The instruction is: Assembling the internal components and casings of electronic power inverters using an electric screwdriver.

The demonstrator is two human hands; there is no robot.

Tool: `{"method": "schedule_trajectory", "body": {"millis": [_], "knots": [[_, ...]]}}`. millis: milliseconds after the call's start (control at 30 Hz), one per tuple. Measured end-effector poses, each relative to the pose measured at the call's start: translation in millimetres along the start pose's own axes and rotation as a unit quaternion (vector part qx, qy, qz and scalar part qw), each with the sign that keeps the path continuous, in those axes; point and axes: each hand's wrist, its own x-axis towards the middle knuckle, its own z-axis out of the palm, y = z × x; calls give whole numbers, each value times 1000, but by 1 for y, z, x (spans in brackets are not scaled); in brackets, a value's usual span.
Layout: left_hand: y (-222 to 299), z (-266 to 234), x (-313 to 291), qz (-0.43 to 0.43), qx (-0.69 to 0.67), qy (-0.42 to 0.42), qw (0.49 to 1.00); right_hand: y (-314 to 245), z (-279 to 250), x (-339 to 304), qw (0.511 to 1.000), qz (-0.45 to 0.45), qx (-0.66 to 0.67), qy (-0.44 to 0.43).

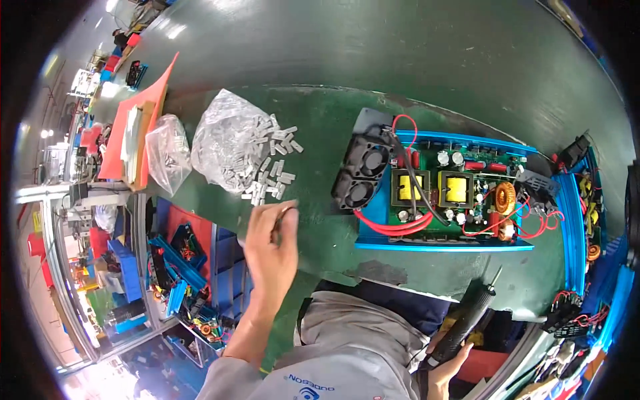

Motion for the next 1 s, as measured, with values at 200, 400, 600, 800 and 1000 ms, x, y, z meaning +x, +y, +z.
{"method": "schedule_trajectory", "body": {"millis": [200, 400, 600, 800, 1000], "knots": [[-25, 3, 46, 176, 65, 0, 982, -9, 24, -6, 998, 4, 53, 37], [-41, -1, 70, 238, 127, -50, 962, -9, 33, -17, 996, -14, -46, -75], [-28, -8, 81, 187, 30, -26, 982, -15, 40, -20, 959, -32, -254, -123], [89, 14, 31, 258, -78, -233, 934, -31, 56, -14, 959, -73, -241, -131], [118, 33, 22, 269, -74, -308, 910, -42, 64, -11, 968, -63, -184, -160]]}}
